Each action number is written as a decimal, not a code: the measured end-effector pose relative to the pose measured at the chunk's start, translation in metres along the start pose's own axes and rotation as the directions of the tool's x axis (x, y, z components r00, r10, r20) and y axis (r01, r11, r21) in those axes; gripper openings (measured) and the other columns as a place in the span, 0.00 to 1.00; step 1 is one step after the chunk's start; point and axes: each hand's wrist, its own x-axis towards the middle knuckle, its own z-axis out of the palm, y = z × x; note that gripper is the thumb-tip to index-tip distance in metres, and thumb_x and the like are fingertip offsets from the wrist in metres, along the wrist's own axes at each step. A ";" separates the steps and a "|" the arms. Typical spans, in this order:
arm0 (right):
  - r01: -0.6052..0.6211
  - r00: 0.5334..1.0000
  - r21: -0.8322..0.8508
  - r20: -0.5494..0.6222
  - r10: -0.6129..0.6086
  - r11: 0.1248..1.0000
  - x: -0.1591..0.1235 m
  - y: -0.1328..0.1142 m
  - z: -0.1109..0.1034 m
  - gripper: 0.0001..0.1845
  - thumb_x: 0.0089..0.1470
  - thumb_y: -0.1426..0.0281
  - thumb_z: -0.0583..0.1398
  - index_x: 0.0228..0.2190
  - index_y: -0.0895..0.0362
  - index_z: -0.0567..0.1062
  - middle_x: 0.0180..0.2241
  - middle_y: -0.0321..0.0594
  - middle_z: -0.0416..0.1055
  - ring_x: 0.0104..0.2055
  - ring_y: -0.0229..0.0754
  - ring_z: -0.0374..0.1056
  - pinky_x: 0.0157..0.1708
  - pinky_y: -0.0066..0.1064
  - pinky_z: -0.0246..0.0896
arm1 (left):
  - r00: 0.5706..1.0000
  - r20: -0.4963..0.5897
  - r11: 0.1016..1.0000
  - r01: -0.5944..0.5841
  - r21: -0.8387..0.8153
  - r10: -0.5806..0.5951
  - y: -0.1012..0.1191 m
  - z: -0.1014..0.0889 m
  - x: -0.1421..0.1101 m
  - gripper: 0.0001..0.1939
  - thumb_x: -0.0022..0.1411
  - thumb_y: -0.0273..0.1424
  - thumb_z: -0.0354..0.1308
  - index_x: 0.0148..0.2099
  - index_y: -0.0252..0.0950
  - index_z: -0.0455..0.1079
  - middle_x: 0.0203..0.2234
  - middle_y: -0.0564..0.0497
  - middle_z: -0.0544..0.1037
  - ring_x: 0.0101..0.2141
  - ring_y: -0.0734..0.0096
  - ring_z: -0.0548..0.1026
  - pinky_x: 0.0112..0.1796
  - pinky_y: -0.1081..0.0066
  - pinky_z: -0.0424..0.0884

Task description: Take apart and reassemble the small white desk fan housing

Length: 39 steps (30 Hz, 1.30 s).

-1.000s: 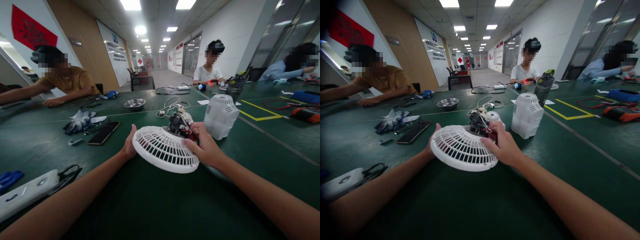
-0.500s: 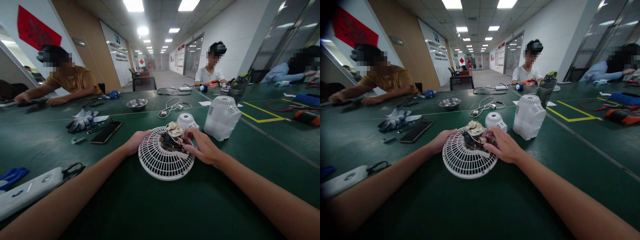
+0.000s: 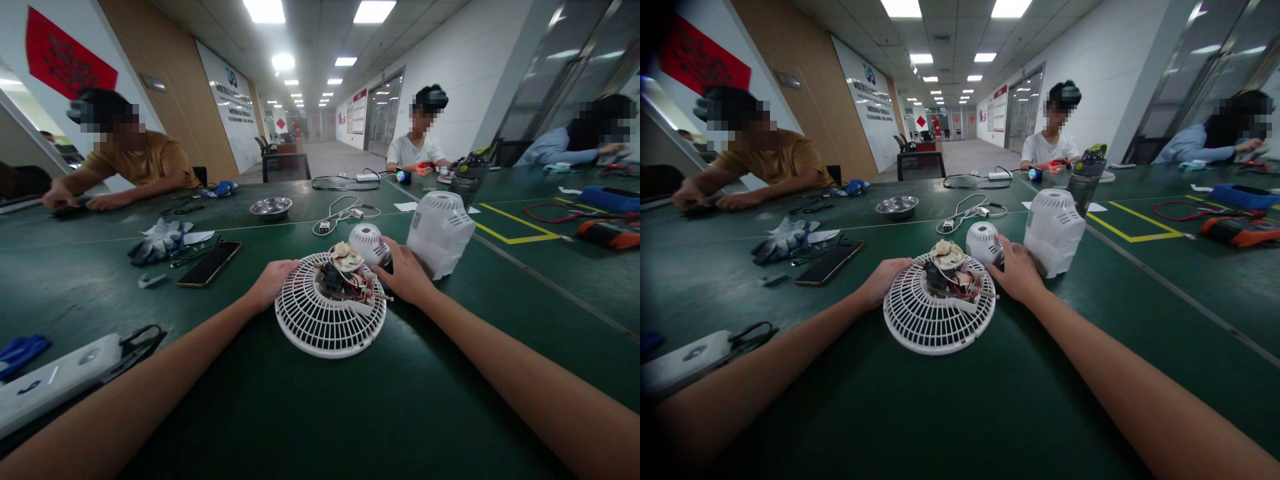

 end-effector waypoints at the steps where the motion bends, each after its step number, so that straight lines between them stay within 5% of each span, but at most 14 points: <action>1: -0.016 1.000 0.012 0.012 0.016 1.000 0.000 0.001 0.001 0.38 0.57 0.58 0.60 0.65 0.53 0.56 0.54 0.54 0.67 0.56 0.60 0.66 0.57 0.55 0.60 | 1.000 0.003 1.000 -0.004 0.008 0.004 0.000 0.000 0.000 0.19 0.61 0.46 0.60 0.36 0.33 0.76 0.29 0.49 0.81 0.31 0.66 0.77 0.35 0.68 0.72; 5: -0.010 1.000 0.044 -0.001 0.010 0.999 0.002 0.000 0.001 0.42 0.57 0.58 0.60 0.67 0.52 0.51 0.57 0.53 0.64 0.59 0.59 0.64 0.59 0.54 0.59 | 1.000 -0.006 0.999 -0.030 0.029 0.030 -0.001 0.000 0.001 0.18 0.61 0.45 0.59 0.36 0.34 0.76 0.30 0.48 0.81 0.32 0.65 0.77 0.36 0.68 0.72; 11: 0.050 0.995 0.005 0.088 -0.051 0.999 0.006 -0.001 0.005 0.34 0.61 0.64 0.57 0.67 0.41 0.56 0.63 0.49 0.55 0.60 0.58 0.64 0.60 0.54 0.58 | 0.999 -0.012 0.999 -0.040 0.035 0.040 -0.001 0.001 0.000 0.17 0.62 0.45 0.59 0.35 0.34 0.76 0.29 0.49 0.80 0.31 0.65 0.77 0.36 0.68 0.72; 17: -0.003 1.000 0.062 0.026 0.001 0.998 0.011 -0.003 0.011 0.46 0.57 0.61 0.61 0.70 0.52 0.45 0.55 0.54 0.66 0.56 0.58 0.67 0.56 0.52 0.61 | 0.999 -0.010 0.998 -0.030 0.052 0.031 0.000 0.000 -0.001 0.19 0.61 0.46 0.59 0.39 0.33 0.78 0.32 0.47 0.82 0.33 0.64 0.78 0.36 0.67 0.72; 23: -0.128 0.989 0.223 -0.044 0.141 0.966 0.017 -0.004 0.005 0.47 0.50 0.61 0.65 0.66 0.54 0.53 0.41 0.45 0.74 0.40 0.54 0.73 0.48 0.50 0.66 | 1.000 0.004 0.998 0.016 0.065 -0.017 -0.008 -0.006 0.007 0.20 0.62 0.47 0.59 0.40 0.34 0.77 0.33 0.49 0.82 0.34 0.64 0.78 0.38 0.67 0.72; 26: -0.313 0.922 0.476 -0.056 0.383 0.822 0.016 -0.007 0.000 0.42 0.49 0.57 0.65 0.62 0.53 0.58 0.34 0.41 0.74 0.35 0.53 0.73 0.41 0.48 0.70 | 1.000 0.007 0.998 0.028 0.063 -0.029 -0.013 -0.008 0.010 0.20 0.62 0.47 0.59 0.40 0.35 0.76 0.33 0.49 0.82 0.34 0.64 0.79 0.38 0.66 0.72; 28: -0.392 0.864 0.708 0.064 0.500 0.587 0.014 -0.014 -0.004 0.37 0.51 0.55 0.62 0.59 0.51 0.59 0.32 0.39 0.74 0.31 0.50 0.74 0.31 0.42 0.70 | 0.999 0.011 0.997 0.030 0.065 -0.031 -0.015 -0.009 0.011 0.20 0.62 0.47 0.59 0.41 0.35 0.76 0.33 0.49 0.82 0.35 0.63 0.79 0.38 0.66 0.73; 31: -0.428 0.834 0.885 0.310 0.457 0.181 0.007 -0.029 -0.014 0.26 0.53 0.55 0.58 0.51 0.50 0.64 0.30 0.36 0.75 0.27 0.45 0.73 0.25 0.35 0.67 | 1.000 0.004 0.997 0.025 0.073 -0.025 -0.014 -0.009 0.011 0.20 0.62 0.47 0.59 0.42 0.35 0.77 0.34 0.49 0.82 0.36 0.62 0.79 0.39 0.66 0.73; 33: -0.450 0.834 0.892 0.401 0.380 0.044 0.003 -0.041 -0.022 0.20 0.54 0.54 0.55 0.43 0.53 0.69 0.30 0.39 0.75 0.30 0.45 0.74 0.28 0.35 0.68 | 1.000 0.005 0.997 0.010 0.074 -0.011 -0.013 -0.009 0.010 0.20 0.62 0.47 0.59 0.41 0.34 0.76 0.34 0.49 0.81 0.35 0.63 0.78 0.38 0.66 0.72; 36: -0.340 0.900 0.940 0.314 0.303 0.035 -0.003 -0.055 -0.033 0.21 0.54 0.52 0.56 0.44 0.51 0.69 0.37 0.42 0.77 0.38 0.49 0.74 0.34 0.39 0.71 | 0.999 0.016 0.997 -0.029 0.070 0.028 -0.010 -0.007 0.008 0.19 0.63 0.46 0.58 0.38 0.34 0.76 0.31 0.50 0.80 0.32 0.65 0.77 0.37 0.67 0.72; 39: -0.171 0.962 0.967 0.123 0.243 0.189 -0.010 -0.065 -0.038 0.28 0.51 0.55 0.61 0.52 0.46 0.63 0.46 0.40 0.75 0.44 0.51 0.72 0.41 0.46 0.72 | 0.999 0.031 0.997 -0.043 0.070 0.041 -0.008 -0.005 0.007 0.19 0.64 0.46 0.57 0.37 0.34 0.75 0.30 0.50 0.79 0.31 0.67 0.76 0.36 0.68 0.71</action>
